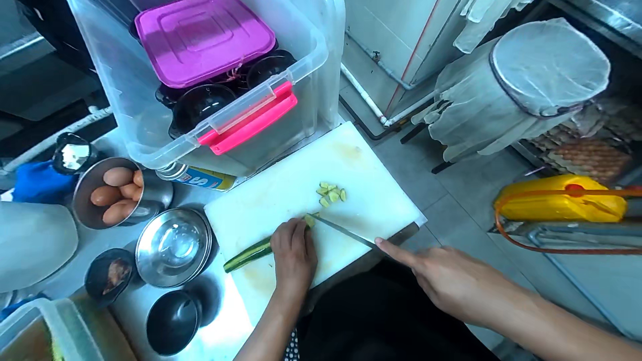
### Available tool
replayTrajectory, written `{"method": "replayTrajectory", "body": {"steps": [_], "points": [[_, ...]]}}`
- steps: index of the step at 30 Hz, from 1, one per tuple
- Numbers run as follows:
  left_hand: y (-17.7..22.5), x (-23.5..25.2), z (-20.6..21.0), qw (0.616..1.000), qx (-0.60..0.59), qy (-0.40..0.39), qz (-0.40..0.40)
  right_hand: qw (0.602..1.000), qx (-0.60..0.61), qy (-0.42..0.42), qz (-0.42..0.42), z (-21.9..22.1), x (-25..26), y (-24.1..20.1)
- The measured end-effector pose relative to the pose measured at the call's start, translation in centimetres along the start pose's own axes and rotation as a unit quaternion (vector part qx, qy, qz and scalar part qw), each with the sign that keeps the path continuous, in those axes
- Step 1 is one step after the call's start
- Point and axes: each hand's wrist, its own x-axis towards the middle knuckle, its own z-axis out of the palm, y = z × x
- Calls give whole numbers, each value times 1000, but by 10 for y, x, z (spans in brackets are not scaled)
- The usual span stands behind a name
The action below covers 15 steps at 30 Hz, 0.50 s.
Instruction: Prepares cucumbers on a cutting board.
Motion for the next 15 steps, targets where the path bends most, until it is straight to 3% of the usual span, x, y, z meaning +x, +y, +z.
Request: {"method": "replayTrajectory", "body": {"steps": [6, 12, 15], "points": [[-4, 0, 0, 1000, -12, 3, 18, 999, -34, 9, -28, -8, 3, -5], [-4, -1, 0, 999, -14, 2, 29, 995, -50, -83, -4, -37, 16, -19], [-4, -1, -1, 1000, -14, -1, 27, 994, -63, -86, 4, -32, 19, -19]]}}
